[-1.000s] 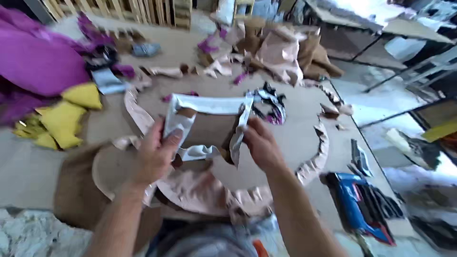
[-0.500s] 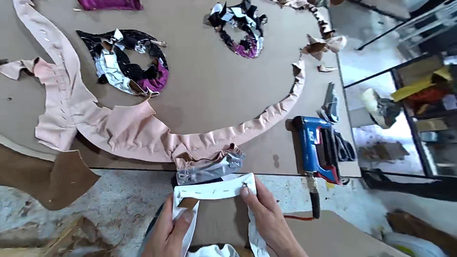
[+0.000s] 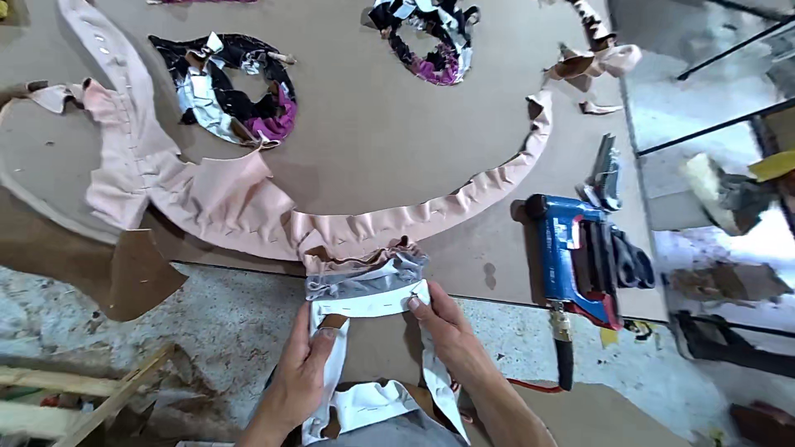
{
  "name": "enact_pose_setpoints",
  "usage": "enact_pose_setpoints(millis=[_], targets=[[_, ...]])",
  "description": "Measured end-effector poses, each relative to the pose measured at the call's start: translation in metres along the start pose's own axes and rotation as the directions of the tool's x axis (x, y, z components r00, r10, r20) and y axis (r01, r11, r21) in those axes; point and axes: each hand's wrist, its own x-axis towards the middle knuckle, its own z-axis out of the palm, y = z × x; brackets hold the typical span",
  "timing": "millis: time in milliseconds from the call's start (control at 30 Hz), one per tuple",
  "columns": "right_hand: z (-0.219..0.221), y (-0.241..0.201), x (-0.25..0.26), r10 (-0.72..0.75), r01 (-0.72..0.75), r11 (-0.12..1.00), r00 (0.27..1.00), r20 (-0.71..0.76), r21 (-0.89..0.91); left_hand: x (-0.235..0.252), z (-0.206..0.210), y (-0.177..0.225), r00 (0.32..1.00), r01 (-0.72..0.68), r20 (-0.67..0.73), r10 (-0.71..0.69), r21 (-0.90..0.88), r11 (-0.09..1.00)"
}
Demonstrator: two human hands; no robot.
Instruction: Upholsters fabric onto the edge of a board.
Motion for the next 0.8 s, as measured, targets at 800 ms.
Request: enact_pose_setpoints(millis=[800], targets=[[0.015, -0.003, 0.007, 0.009, -0.018, 0.995, 0.996, -0.091, -0.097, 0.004, -0.006, -0.003, 0.997, -0.065, -0.032, 0.073, 0.204, 0.977]])
